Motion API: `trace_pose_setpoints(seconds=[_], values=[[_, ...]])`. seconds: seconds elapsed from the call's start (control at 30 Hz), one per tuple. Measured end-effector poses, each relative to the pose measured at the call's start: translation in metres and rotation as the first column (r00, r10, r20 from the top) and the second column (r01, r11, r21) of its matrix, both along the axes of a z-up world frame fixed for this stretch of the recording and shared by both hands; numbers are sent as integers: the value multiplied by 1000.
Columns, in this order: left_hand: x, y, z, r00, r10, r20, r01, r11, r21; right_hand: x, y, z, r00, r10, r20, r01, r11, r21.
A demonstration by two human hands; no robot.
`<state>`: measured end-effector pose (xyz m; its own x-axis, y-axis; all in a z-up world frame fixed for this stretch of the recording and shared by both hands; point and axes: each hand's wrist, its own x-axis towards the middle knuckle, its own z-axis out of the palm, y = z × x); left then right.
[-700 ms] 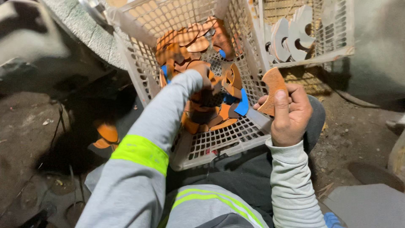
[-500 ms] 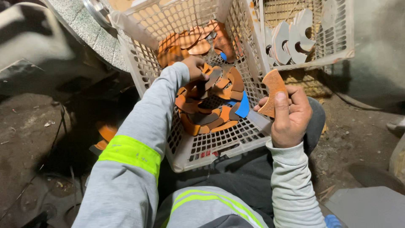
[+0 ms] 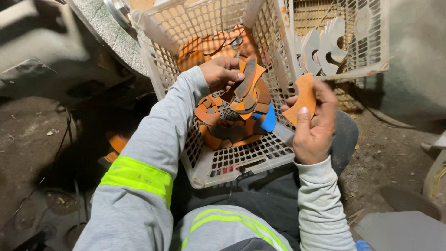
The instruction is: The person sits on the floor and sorts orange and blue shoe sole parts from a white plastic crate. They pick up individual pieces, inspect them, and place them into a white bucket beside them.
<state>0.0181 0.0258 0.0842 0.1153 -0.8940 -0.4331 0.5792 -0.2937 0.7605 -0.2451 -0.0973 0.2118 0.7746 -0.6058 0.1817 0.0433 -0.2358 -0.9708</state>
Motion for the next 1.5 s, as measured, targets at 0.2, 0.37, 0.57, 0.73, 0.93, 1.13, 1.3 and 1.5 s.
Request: trace_pose_setpoints(seconds=[0.2, 0.37, 0.57, 0.73, 0.93, 1.13, 1.3, 1.5], values=[[-26, 16, 29, 999, -12, -45, 2, 979, -203, 5, 7, -27, 928, 86, -361, -190, 947, -261], [-25, 27, 32, 979, 140, 145, -120, 983, -135, 21, 5, -55, 903, 308, -301, -286, 951, 115], [-25, 18, 10, -108, 247, 963, -395, 878, -269, 15, 17, -33, 959, 77, -271, -97, 993, -63], [-78, -20, -27, 193, -520, 832, 69, 853, 517, 3, 25, -5, 979, -109, -173, 54, 953, -298], [-193, -30, -86, 164, -578, 799, 11, 811, 584, 9, 23, -5, 976, -100, -193, 15, 917, -398], [-191, -12, -114, 79, -685, 724, 127, 727, 674, 8, 22, -8, 979, -35, -200, -29, 951, -308], [-167, -23, -127, 117, -790, 602, 296, 607, 738, 4, 17, -7, 982, -49, -180, -6, 955, -296], [-63, -4, -63, 367, -696, 617, 169, 702, 692, 2, 20, -5, 986, -51, -156, 4, 957, -290]])
